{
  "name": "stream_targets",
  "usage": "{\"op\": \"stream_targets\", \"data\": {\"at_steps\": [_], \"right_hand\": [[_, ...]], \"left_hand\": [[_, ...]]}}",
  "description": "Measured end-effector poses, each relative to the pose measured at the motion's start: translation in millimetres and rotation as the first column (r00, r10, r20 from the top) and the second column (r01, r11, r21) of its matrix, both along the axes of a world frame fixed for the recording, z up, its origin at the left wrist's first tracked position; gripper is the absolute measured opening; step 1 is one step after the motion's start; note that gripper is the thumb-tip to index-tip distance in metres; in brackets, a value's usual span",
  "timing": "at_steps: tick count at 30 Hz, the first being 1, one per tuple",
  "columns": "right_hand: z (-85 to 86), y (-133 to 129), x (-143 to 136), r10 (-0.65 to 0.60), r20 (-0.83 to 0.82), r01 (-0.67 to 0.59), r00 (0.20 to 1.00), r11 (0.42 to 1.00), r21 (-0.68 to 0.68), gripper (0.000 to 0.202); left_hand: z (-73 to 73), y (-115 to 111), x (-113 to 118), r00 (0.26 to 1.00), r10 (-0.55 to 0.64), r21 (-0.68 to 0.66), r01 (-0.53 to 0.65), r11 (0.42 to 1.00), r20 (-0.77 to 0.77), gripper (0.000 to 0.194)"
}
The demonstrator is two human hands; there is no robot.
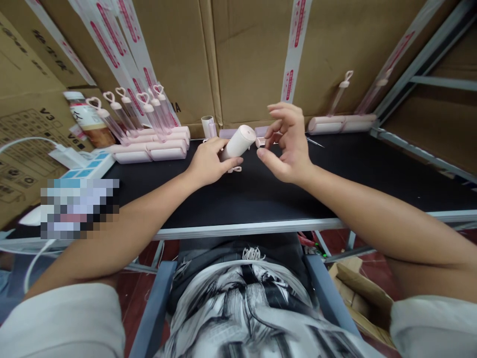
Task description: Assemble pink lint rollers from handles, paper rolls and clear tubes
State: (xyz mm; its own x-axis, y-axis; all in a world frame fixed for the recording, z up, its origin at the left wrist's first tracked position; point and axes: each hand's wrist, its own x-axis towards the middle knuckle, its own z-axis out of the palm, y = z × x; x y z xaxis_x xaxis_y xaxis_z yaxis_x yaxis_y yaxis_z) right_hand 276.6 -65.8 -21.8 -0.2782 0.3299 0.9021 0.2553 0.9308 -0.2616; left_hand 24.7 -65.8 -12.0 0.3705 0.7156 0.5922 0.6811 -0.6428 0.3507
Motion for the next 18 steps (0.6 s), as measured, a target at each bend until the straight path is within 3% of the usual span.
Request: {"op": "stream_targets", "data": {"at_steps": [4,9,13,18], "right_hand": [[2.8,1,1,0.089,0.184,-0.068,0.979,0.991,-0.116,0.051],[0.6,7,3,0.024,0.075,-0.014,0.997,0.991,-0.129,0.053],[-6.9,22,6,0.008,0.094,0.012,0.996,0.977,-0.212,0.052],[-20.1,34,1,0.077,0.376,0.02,0.923,0.969,-0.248,0.047]], "left_hand": [[0.0,1,-2,1.0,0.016,-0.036,-0.016,0.999,0.003,0.042],[2.8,-3,0,0.995,0.009,-0.063,-0.003,0.998,0.095,0.048],[-0.7,2,-2,0.976,-0.033,-0.1,0.056,0.993,0.214,0.063],[-9.1,21,-9,0.938,-0.021,-0.144,0.075,0.987,0.346,0.082]]}}
